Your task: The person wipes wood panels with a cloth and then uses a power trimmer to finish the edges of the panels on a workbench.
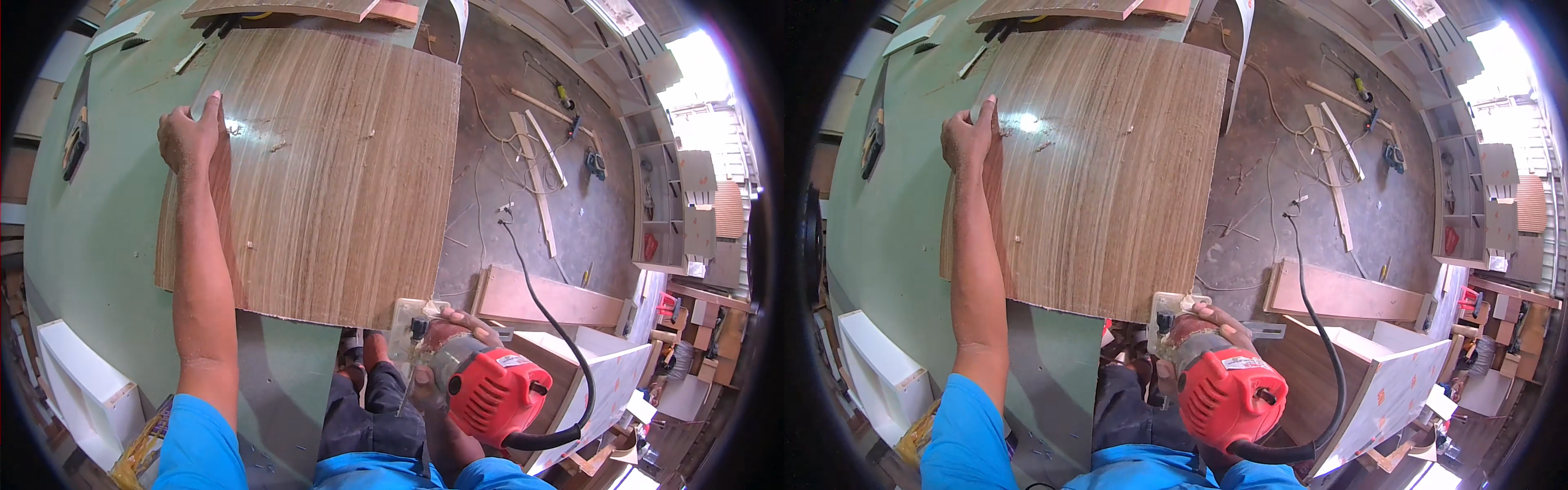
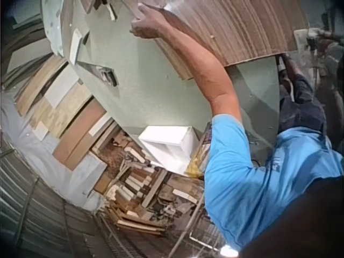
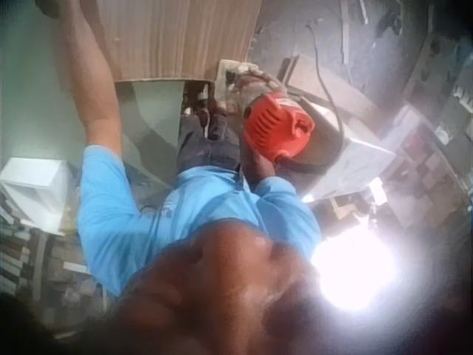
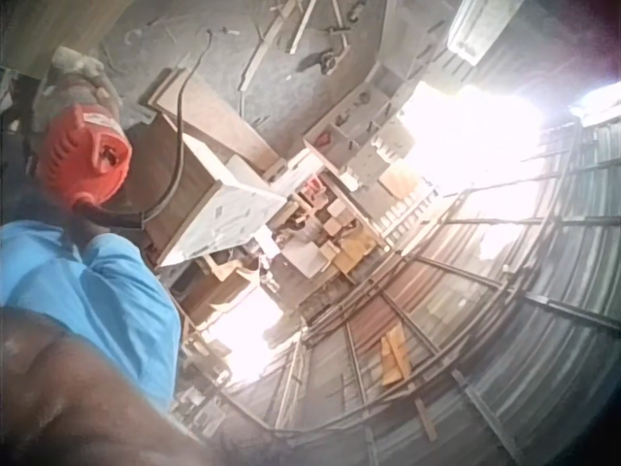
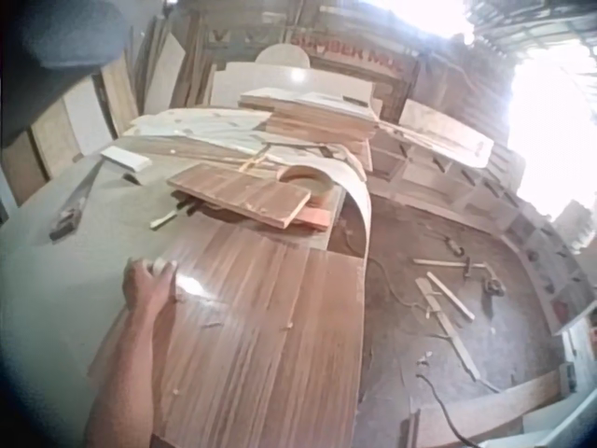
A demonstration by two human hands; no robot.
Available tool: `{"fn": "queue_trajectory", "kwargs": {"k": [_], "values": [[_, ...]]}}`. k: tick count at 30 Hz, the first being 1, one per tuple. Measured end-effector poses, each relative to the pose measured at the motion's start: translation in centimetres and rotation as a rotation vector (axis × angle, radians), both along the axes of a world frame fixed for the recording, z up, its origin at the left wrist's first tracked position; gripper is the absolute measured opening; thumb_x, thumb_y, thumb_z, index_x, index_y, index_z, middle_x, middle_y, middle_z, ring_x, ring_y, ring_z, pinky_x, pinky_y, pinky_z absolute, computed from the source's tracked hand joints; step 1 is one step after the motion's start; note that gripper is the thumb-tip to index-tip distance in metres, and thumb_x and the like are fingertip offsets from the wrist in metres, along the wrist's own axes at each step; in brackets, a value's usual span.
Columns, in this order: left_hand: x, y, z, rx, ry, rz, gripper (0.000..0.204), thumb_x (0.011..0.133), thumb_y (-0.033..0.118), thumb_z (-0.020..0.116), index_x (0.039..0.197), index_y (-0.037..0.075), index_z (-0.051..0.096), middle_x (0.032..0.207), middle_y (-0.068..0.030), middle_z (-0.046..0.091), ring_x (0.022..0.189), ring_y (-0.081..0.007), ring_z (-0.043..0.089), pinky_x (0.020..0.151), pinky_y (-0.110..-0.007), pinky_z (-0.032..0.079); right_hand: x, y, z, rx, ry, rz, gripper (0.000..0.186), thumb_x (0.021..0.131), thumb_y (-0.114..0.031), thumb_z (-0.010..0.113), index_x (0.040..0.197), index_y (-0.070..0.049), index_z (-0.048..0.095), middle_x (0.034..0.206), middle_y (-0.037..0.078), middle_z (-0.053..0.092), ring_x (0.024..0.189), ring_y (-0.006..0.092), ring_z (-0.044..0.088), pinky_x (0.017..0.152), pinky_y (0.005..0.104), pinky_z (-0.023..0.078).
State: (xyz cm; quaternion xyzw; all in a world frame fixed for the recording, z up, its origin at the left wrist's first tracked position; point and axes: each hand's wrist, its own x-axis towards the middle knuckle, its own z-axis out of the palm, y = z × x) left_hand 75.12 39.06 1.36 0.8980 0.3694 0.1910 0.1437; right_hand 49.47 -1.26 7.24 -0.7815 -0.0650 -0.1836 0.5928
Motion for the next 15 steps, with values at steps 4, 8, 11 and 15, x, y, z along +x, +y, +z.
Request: {"fn": "queue_trajectory", "kwargs": {"k": [4, 8, 11, 15], "values": [[-0.4, -0.4, 0.2, 0.005, 0.001, -0.016, 0.073, 0.083, 0.067, 0.067, 0.11, 0.0, 0.071, 0.114, -0.0179, 0.064, 0.112, -0.0349, 0.062, 0.097, -0.048, 0.049, 0.0, 0.0, -0.5, 0.007, 0.005, -0.004, 0.081, 0.084, -0.038, 0.081, 0.142, -0.008, 0.033, 0.13, 0.019, 0.051, 0.123, 0.0313, 0.055, 0.106, 0.0468, 0.047], [-0.3, -0.8, 0.6, -0.006, 0.017, -0.032, 0.072, 0.084, 0.067, 0.066, 0.109, -0.001, 0.071, 0.112, -0.0176, 0.063, 0.11, -0.0348, 0.062, 0.096, -0.048, 0.049, 0.0, -0.7, -0.6, 0.022, 0.092, -0.007, 0.083, 0.081, -0.035, 0.082, 0.142, -0.007, 0.033, 0.132, 0.018, 0.051, 0.126, 0.0311, 0.054, 0.107, 0.0462, 0.045], [-0.4, -0.9, 0.6, 0.01, -0.017, -0.032, 0.07, 0.085, 0.066, 0.066, 0.106, -0.001, 0.071, 0.108, -0.017, 0.063, 0.107, -0.0348, 0.062, 0.094, -0.048, 0.049, 0.0, -1.1, -1.9, 0.056, 0.156, -0.042, 0.09, 0.07, -0.025, 0.088, 0.141, -0.01, 0.034, 0.131, 0.017, 0.053, 0.123, 0.0304, 0.057, 0.106, 0.0442, 0.047], [-0.6, -0.8, 0.6, 0.012, -0.008, -0.025, 0.068, 0.085, 0.065, 0.066, 0.102, 0.0, 0.071, 0.105, -0.0162, 0.062, 0.104, -0.0347, 0.062, 0.091, -0.048, 0.049, 2.3, -0.8, -1.3, 0.018, 0.103, 0.004, 0.091, 0.068, -0.021, 0.089, 0.141, -0.011, 0.035, 0.131, 0.017, 0.053, 0.122, 0.0298, 0.057, 0.104, 0.0438, 0.048]]}}
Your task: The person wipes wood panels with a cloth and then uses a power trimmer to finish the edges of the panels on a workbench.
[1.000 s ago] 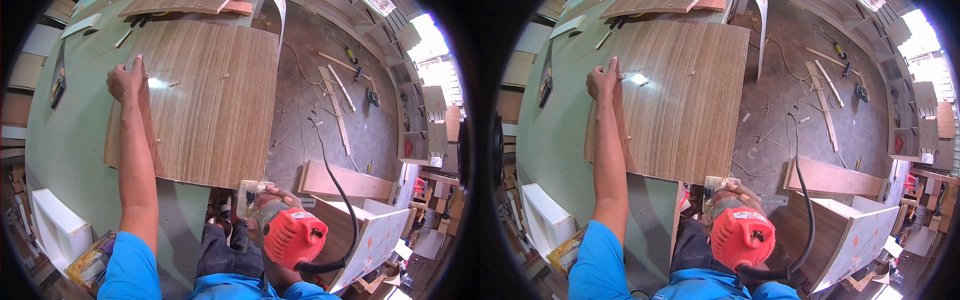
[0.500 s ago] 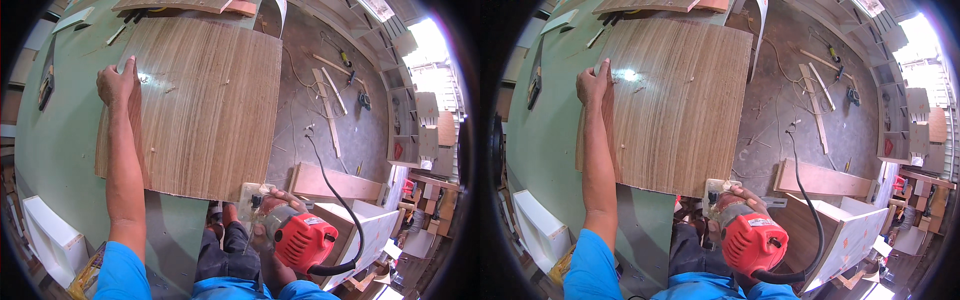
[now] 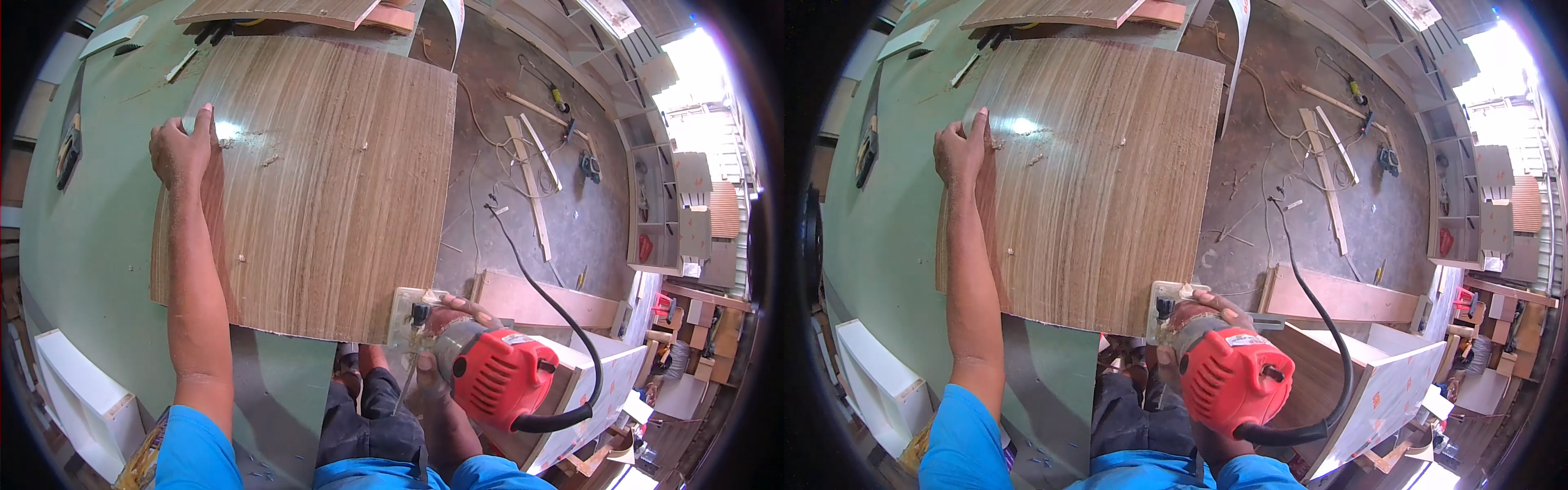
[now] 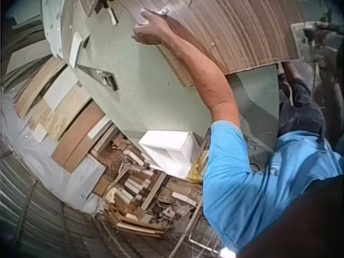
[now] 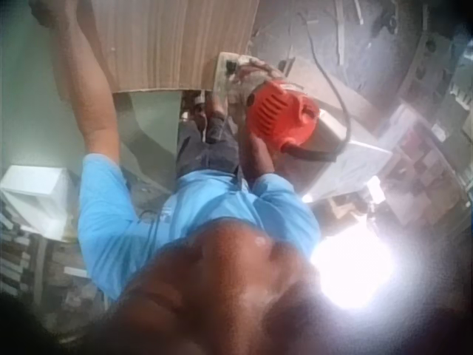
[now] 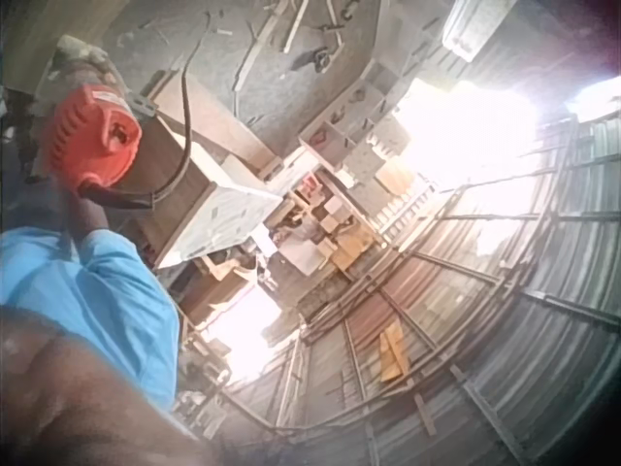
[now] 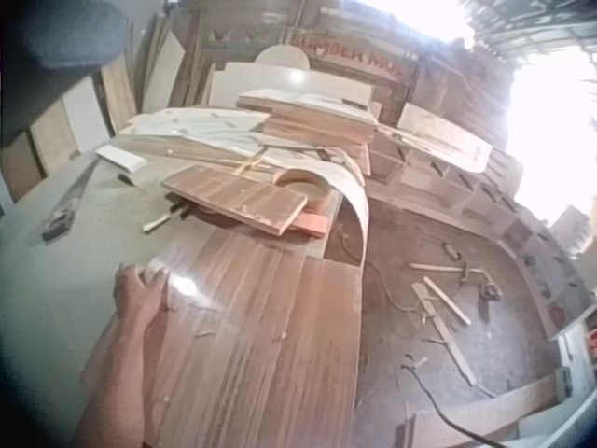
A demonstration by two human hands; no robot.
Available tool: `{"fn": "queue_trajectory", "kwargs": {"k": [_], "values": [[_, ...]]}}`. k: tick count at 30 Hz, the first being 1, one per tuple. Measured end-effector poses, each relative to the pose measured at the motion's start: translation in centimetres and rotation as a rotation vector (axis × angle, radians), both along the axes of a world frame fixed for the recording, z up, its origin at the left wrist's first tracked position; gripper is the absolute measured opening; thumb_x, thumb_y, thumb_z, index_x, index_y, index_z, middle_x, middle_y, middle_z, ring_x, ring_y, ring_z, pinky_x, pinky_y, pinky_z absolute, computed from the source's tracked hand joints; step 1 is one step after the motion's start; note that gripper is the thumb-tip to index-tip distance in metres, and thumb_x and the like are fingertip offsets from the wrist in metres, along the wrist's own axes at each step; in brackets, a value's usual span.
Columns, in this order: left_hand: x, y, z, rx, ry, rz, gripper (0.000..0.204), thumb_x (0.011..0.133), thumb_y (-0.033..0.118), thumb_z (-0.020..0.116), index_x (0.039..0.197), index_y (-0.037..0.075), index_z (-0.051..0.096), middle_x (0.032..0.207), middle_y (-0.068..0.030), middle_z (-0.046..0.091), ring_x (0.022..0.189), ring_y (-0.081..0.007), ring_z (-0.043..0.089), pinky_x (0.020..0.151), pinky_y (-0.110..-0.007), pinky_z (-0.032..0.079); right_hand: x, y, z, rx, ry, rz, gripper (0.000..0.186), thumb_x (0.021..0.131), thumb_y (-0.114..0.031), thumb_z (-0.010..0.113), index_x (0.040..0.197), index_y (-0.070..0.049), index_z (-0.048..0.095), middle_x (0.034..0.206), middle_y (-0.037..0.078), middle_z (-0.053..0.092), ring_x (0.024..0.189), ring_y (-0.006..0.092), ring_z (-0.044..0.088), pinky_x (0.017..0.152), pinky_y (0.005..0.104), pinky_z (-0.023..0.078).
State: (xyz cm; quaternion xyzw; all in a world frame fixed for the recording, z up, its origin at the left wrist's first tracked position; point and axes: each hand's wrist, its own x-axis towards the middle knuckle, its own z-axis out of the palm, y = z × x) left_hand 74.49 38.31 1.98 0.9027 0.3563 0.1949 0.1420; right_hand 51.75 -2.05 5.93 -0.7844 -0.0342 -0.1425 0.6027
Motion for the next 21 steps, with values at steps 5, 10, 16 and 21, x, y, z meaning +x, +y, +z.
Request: {"fn": "queue_trajectory", "kwargs": {"k": [5, 10, 16, 21], "values": [[0.1, -0.2, 0.2, -0.001, 0.004, -0.005, 0.066, 0.086, 0.065, 0.066, 0.1, 0.001, 0.072, 0.103, -0.0159, 0.062, 0.102, -0.0346, 0.062, 0.09, -0.048, 0.05, 2.9, 1.1, -0.9, 0.14, -0.151, -0.04, 0.087, 0.074, -0.028, 0.086, 0.141, -0.008, 0.035, 0.129, 0.017, 0.053, 0.122, 0.0292, 0.056, 0.104, 0.0437, 0.047], [0.0, -0.4, 0.3, -0.002, -0.004, -0.02, 0.064, 0.087, 0.063, 0.066, 0.101, 0.001, 0.072, 0.102, -0.0156, 0.062, 0.102, -0.0345, 0.062, 0.09, -0.048, 0.05, 4.7, 1.5, -0.2, -0.009, -0.105, -0.102, 0.089, 0.077, -0.05, 0.083, 0.135, 0.002, 0.041, 0.123, 0.017, 0.055, 0.115, 0.0262, 0.057, 0.099, 0.0412, 0.047], [0.1, 0.2, -0.1, -0.03, 0.03, 0.001, 0.07, 0.084, 0.068, 0.067, 0.109, 0.003, 0.071, 0.105, -0.0144, 0.062, 0.104, -0.0328, 0.062, 0.092, -0.048, 0.049, 7.4, 2.6, 0.2, 0.134, -0.099, -0.119, 0.087, 0.077, -0.05, 0.083, 0.133, 0.004, 0.044, 0.12, 0.017, 0.058, 0.114, 0.0274, 0.058, 0.098, 0.0423, 0.047], [0.0, 0.2, -0.2, -0.012, 0.009, 0.004, 0.069, 0.084, 0.068, 0.067, 0.107, 0.002, 0.071, 0.103, -0.0142, 0.061, 0.103, -0.0329, 0.062, 0.091, -0.048, 0.05, 10.5, 2.5, -0.4, 0.084, -0.251, -0.131, 0.066, 0.078, -0.038, 0.083, 0.121, 0.004, 0.056, 0.116, 0.017, 0.06, 0.113, 0.0309, 0.06, 0.096, 0.0443, 0.049]]}}
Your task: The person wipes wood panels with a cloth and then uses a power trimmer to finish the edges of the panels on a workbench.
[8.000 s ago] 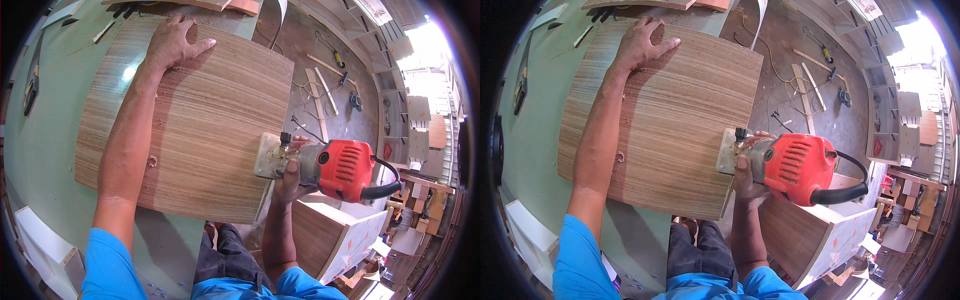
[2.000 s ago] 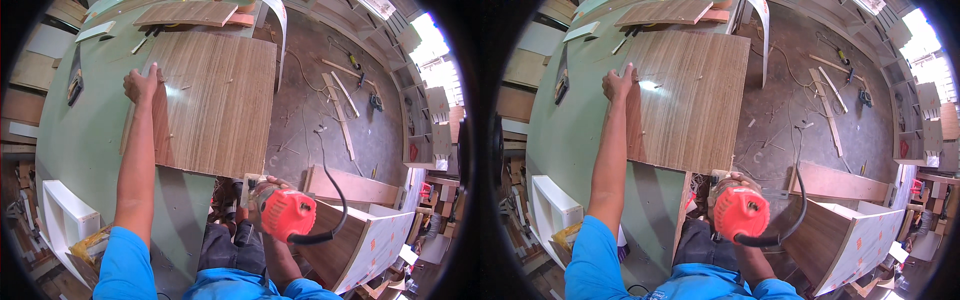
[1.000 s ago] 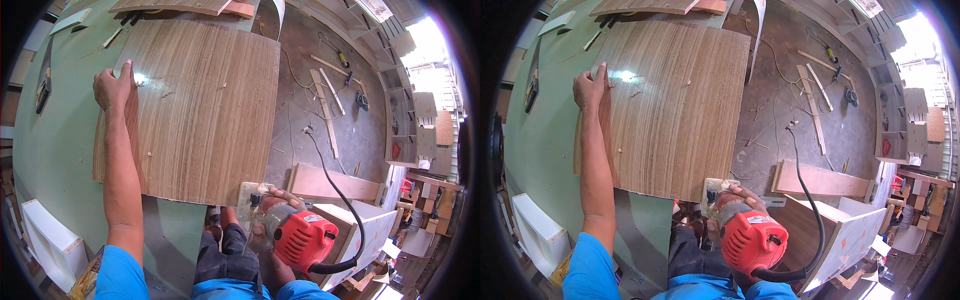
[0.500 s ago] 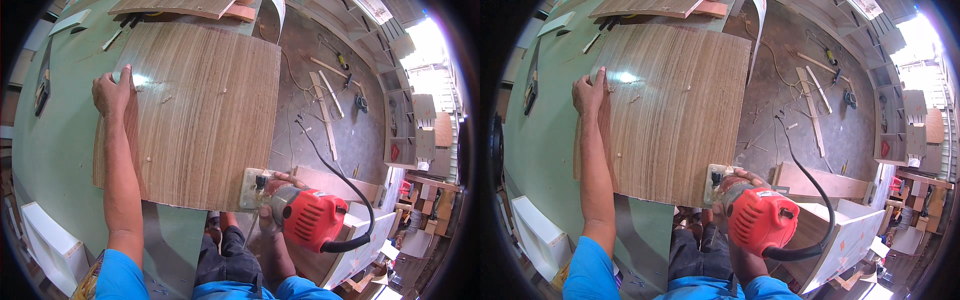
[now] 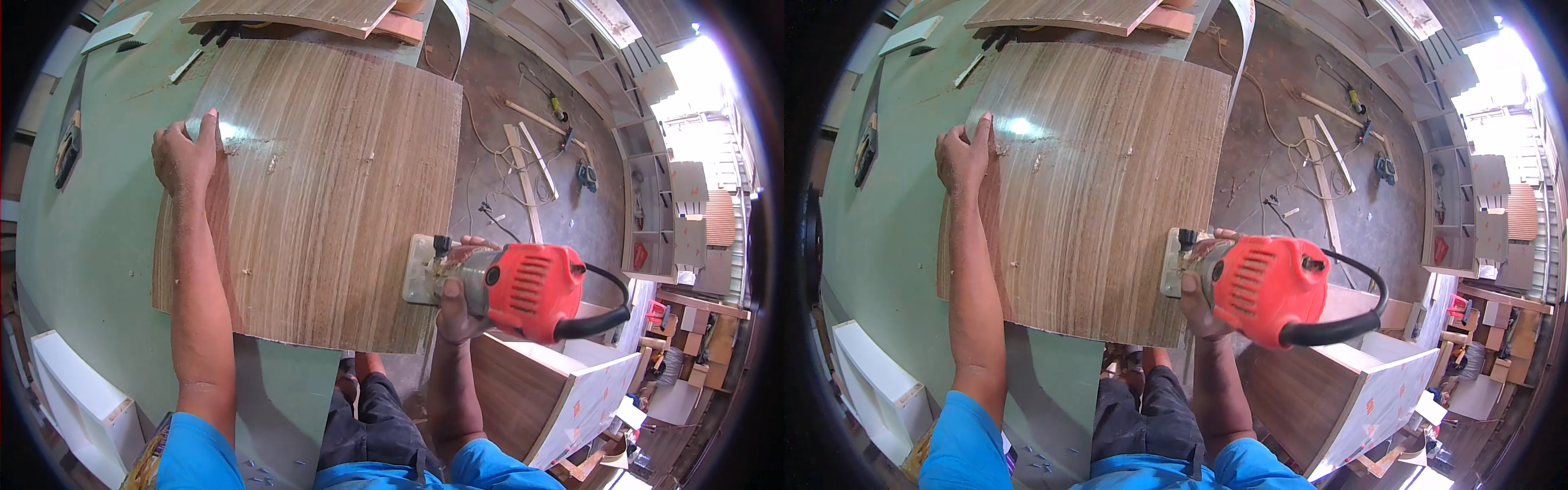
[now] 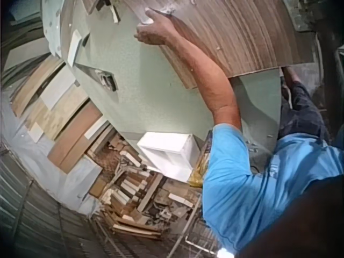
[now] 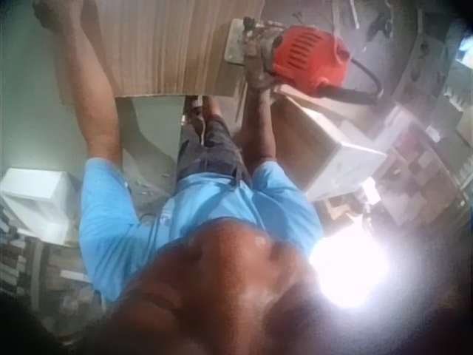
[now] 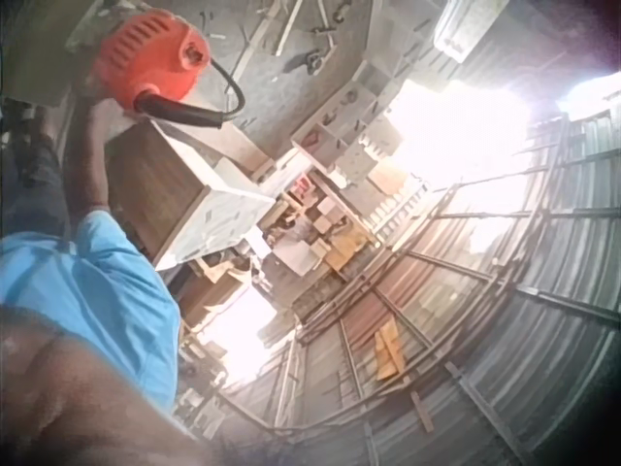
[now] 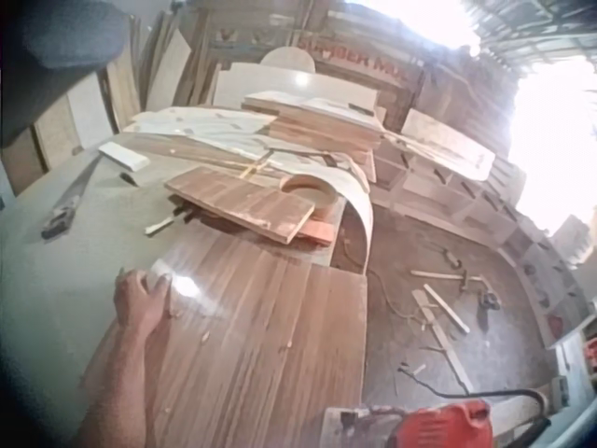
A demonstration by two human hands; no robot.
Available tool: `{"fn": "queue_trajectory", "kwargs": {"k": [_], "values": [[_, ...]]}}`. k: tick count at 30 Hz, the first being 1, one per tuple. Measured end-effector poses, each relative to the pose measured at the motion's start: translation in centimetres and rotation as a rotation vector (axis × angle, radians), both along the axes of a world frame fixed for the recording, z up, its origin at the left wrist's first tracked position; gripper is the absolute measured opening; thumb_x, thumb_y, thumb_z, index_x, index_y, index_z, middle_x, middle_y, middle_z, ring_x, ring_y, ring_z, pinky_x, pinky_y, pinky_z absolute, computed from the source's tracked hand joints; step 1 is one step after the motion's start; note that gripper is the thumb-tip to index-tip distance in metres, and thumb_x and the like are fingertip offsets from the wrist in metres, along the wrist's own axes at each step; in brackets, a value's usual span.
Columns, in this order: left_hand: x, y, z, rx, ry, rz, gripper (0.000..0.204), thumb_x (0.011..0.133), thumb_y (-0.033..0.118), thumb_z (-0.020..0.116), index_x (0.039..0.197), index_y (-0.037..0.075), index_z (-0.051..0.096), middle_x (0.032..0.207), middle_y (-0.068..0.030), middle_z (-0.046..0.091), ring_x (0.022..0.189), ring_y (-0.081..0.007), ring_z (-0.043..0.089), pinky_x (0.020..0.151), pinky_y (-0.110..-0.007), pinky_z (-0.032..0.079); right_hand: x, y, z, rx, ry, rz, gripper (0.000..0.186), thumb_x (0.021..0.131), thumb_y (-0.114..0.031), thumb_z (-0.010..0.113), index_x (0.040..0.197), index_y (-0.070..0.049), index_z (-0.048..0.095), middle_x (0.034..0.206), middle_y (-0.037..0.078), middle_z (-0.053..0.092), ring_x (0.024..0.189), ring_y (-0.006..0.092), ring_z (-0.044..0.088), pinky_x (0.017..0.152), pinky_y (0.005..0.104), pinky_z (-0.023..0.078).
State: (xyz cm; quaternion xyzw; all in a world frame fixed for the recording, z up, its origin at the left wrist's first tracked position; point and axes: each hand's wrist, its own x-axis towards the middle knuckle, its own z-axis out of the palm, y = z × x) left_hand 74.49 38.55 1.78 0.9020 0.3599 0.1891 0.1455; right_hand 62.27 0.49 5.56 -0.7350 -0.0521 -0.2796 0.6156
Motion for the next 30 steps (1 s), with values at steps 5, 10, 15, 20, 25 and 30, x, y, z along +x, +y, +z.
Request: {"fn": "queue_trajectory", "kwargs": {"k": [5, 10, 15, 20, 25, 30], "values": [[-0.2, -1.0, 0.9, -0.022, 0.003, -0.001, 0.064, 0.088, 0.061, 0.066, 0.104, -0.001, 0.071, 0.1, -0.0147, 0.061, 0.102, -0.0329, 0.062, 0.091, -0.047, 0.05, 2.6, 0.2, -0.2, 0.099, -0.035, 0.014, 0.058, 0.079, -0.028, 0.082, 0.12, 0.005, 0.056, 0.111, 0.017, 0.064, 0.103, 0.0288, 0.064, 0.095, 0.0443, 0.051], [-0.3, -1.0, 1.1, -0.01, 0.004, -0.016, 0.064, 0.088, 0.06, 0.067, 0.104, -0.002, 0.07, 0.099, -0.0148, 0.06, 0.1, -0.0329, 0.062, 0.089, -0.047, 0.05, 5.6, 0.6, -0.5, 0.12, -0.179, 0.001, 0.051, 0.082, -0.009, 0.075, 0.124, 0.008, 0.052, 0.103, 0.018, 0.068, 0.096, 0.0291, 0.068, 0.092, 0.0451, 0.055], [-0.3, -1.1, 1.0, 0.012, -0.019, -0.017, 0.062, 0.089, 0.058, 0.068, 0.104, -0.002, 0.069, 0.098, -0.0147, 0.06, 0.1, -0.0327, 0.061, 0.089, -0.047, 0.05, 8.1, 0.4, -1.0, 0.213, -0.223, 0.0, 0.056, 0.082, 0.0, 0.07, 0.132, 0.009, 0.047, 0.111, 0.022, 0.066, 0.098, 0.0299, 0.07, 0.091, 0.0458, 0.059], [-0.5, -1.3, 1.4, -0.017, -0.018, -0.007, 0.061, 0.089, 0.057, 0.068, 0.104, -0.002, 0.069, 0.098, -0.0143, 0.059, 0.1, -0.0325, 0.061, 0.089, -0.047, 0.05, 9.9, 0.2, -0.9, 0.13, -0.209, 0.007, 0.056, 0.082, 0.003, 0.068, 0.133, 0.009, 0.046, 0.114, 0.022, 0.065, 0.097, 0.03, 0.07, 0.087, 0.0455, 0.061], [-0.4, -0.6, 0.6, 0.001, -0.012, -0.012, 0.066, 0.087, 0.063, 0.068, 0.108, 0.0, 0.069, 0.099, -0.0135, 0.059, 0.097, -0.0326, 0.062, 0.087, -0.047, 0.05, 12.1, 0.0, -0.9, 0.118, -0.238, -0.032, 0.057, 0.08, 0.002, 0.071, 0.131, 0.008, 0.047, 0.112, 0.02, 0.064, 0.094, 0.0285, 0.071, 0.086, 0.0417, 0.061], [-0.4, -0.6, 0.4, 0.004, -0.014, -0.009, 0.066, 0.087, 0.062, 0.068, 0.108, -0.001, 0.069, 0.099, -0.0137, 0.058, 0.097, -0.0325, 0.061, 0.086, -0.047, 0.05, 14.0, 0.0, -0.8, -0.09, -0.212, -0.129, 0.051, 0.08, -0.007, 0.077, 0.123, 0.008, 0.053, 0.113, 0.017, 0.064, 0.088, 0.0235, 0.07, 0.08, 0.0352, 0.059]]}}
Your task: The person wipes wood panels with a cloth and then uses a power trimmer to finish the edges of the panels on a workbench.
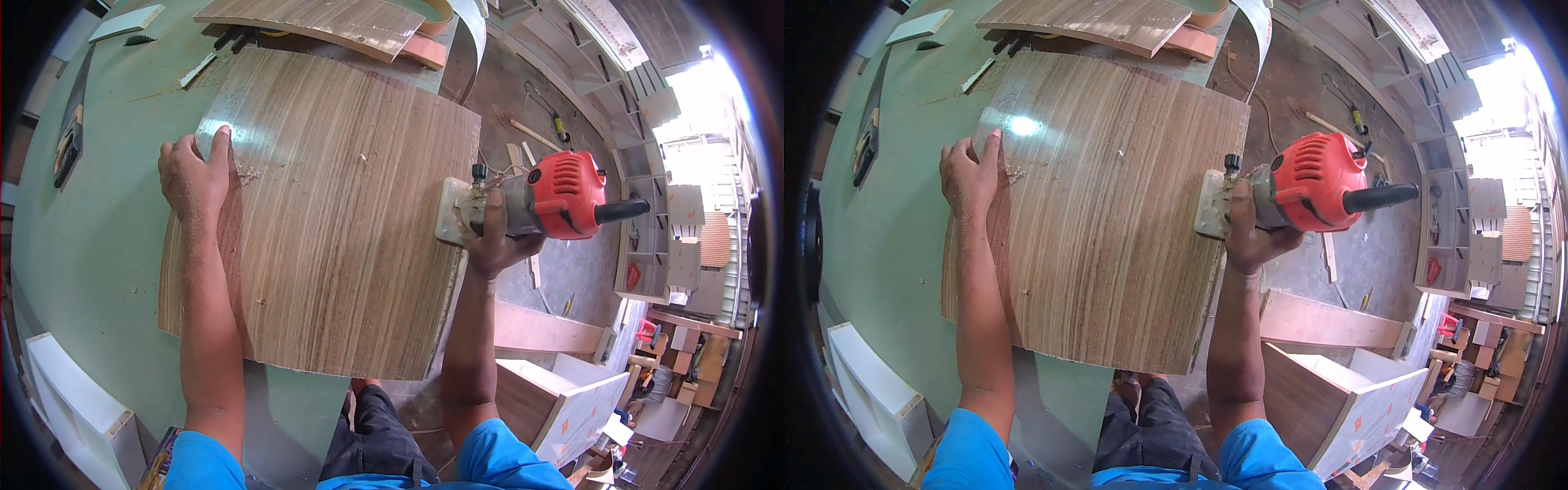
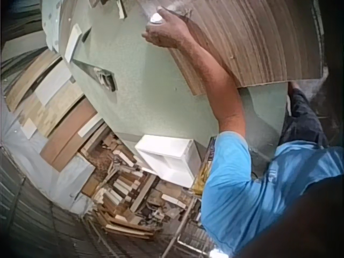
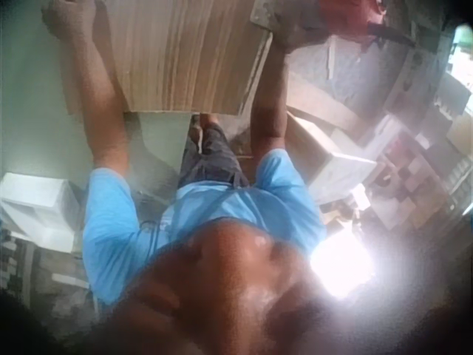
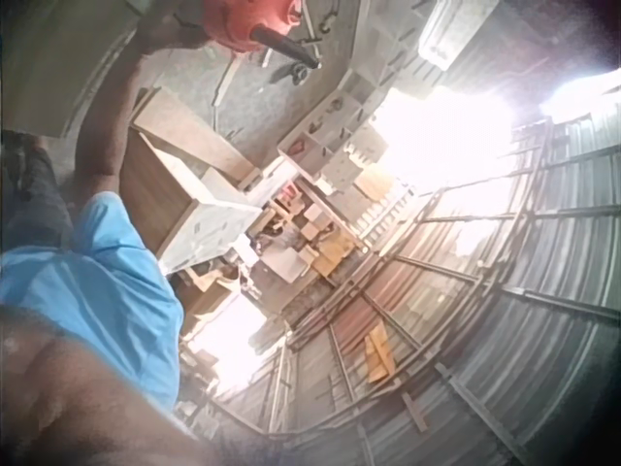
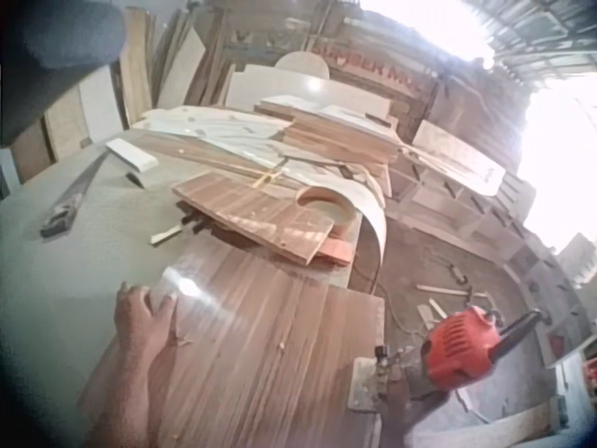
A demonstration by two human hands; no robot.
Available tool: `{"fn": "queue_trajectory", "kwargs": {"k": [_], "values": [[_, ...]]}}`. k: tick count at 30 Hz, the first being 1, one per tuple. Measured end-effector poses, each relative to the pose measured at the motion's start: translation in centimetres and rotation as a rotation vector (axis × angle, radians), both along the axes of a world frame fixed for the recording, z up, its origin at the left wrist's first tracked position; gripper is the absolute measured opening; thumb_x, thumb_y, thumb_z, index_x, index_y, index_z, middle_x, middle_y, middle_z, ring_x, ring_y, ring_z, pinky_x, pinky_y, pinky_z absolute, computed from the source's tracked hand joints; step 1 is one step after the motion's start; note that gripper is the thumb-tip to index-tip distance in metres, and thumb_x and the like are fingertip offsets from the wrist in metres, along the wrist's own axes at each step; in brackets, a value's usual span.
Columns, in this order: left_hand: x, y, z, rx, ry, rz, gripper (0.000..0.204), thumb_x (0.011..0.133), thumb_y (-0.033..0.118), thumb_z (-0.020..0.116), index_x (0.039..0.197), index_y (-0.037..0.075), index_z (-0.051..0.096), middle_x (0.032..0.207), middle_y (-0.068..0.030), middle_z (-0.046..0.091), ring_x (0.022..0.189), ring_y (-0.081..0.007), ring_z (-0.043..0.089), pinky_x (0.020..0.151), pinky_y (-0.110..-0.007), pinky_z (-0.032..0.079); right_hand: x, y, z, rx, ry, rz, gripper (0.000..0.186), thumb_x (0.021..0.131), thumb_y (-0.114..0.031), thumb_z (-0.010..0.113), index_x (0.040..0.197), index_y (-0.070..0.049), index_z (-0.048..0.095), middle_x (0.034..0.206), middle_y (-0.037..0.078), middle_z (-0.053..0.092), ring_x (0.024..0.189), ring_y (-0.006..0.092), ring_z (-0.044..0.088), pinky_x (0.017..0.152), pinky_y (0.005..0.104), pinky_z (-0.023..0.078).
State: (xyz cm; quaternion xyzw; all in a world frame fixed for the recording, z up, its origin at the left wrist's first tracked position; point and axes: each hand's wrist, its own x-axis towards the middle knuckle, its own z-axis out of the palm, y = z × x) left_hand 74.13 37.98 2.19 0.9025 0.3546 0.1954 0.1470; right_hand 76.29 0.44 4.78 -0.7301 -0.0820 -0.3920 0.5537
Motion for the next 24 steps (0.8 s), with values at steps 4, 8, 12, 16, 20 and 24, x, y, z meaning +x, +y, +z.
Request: {"fn": "queue_trajectory", "kwargs": {"k": [4, 8, 12, 16, 20, 24], "values": [[-0.1, -0.1, 0.3, -0.012, 0.001, 0.003, 0.066, 0.088, 0.061, 0.068, 0.111, -0.001, 0.069, 0.1, -0.0137, 0.058, 0.097, -0.0314, 0.062, 0.086, -0.046, 0.05, 2.0, 0.2, 0.1, -0.122, -0.05, -0.046, 0.047, 0.08, -0.009, 0.077, 0.119, 0.007, 0.056, 0.109, 0.016, 0.065, 0.086, 0.0233, 0.069, 0.079, 0.0362, 0.058], [-0.1, -0.2, 0.4, -0.009, -0.008, 0.004, 0.065, 0.088, 0.06, 0.069, 0.112, -0.001, 0.069, 0.101, -0.0135, 0.058, 0.097, -0.0308, 0.062, 0.086, -0.046, 0.05, 3.6, 1.2, 1.3, 0.158, -0.039, 0.091, 0.054, 0.077, 0.0, 0.079, 0.123, 0.003, 0.052, 0.105, 0.011, 0.064, 0.085, 0.0183, 0.067, 0.078, 0.0336, 0.056], [-0.2, -0.3, 0.7, -0.027, 0.011, 0.003, 0.064, 0.088, 0.059, 0.069, 0.112, -0.001, 0.069, 0.102, -0.0135, 0.058, 0.098, -0.0311, 0.062, 0.087, -0.046, 0.05, 5.2, 1.8, 1.9, 0.187, -0.046, 0.123, 0.05, 0.078, 0.0, 0.077, 0.121, 0.003, 0.052, 0.102, 0.01, 0.065, 0.083, 0.0182, 0.067, 0.077, 0.0329, 0.056], [-0.2, -0.4, 0.7, -0.026, 0.019, 0.004, 0.063, 0.089, 0.058, 0.069, 0.113, 0.0, 0.068, 0.102, -0.0132, 0.058, 0.099, -0.0316, 0.062, 0.088, -0.046, 0.05, 6.8, 1.3, 1.4, 0.127, -0.054, 0.106, 0.051, 0.078, -0.001, 0.078, 0.122, 0.003, 0.052, 0.103, 0.01, 0.064, 0.083, 0.0177, 0.066, 0.077, 0.0324, 0.056], [-0.3, -0.4, 0.8, -0.024, 0.005, 0.01, 0.063, 0.089, 0.058, 0.069, 0.113, 0.0, 0.068, 0.103, -0.013, 0.059, 0.099, -0.0317, 0.062, 0.088, -0.046, 0.05, 8.4, 1.9, 1.3, 0.159, -0.089, 0.083, 0.052, 0.078, -0.005, 0.079, 0.123, 0.003, 0.053, 0.105, 0.011, 0.065, 0.087, 0.0181, 0.066, 0.08, 0.0333, 0.055], [-0.3, -0.7, 1.2, -0.046, 0.014, 0.009, 0.063, 0.089, 0.057, 0.069, 0.114, -0.001, 0.068, 0.103, -0.0133, 0.059, 0.099, -0.0323, 0.061, 0.089, -0.046, 0.05, 9.7, 1.1, 0.8, 0.117, -0.087, 0.07, 0.058, 0.075, -0.002, 0.081, 0.126, 0.002, 0.051, 0.109, 0.01, 0.063, 0.092, 0.0176, 0.064, 0.084, 0.0325, 0.054]]}}
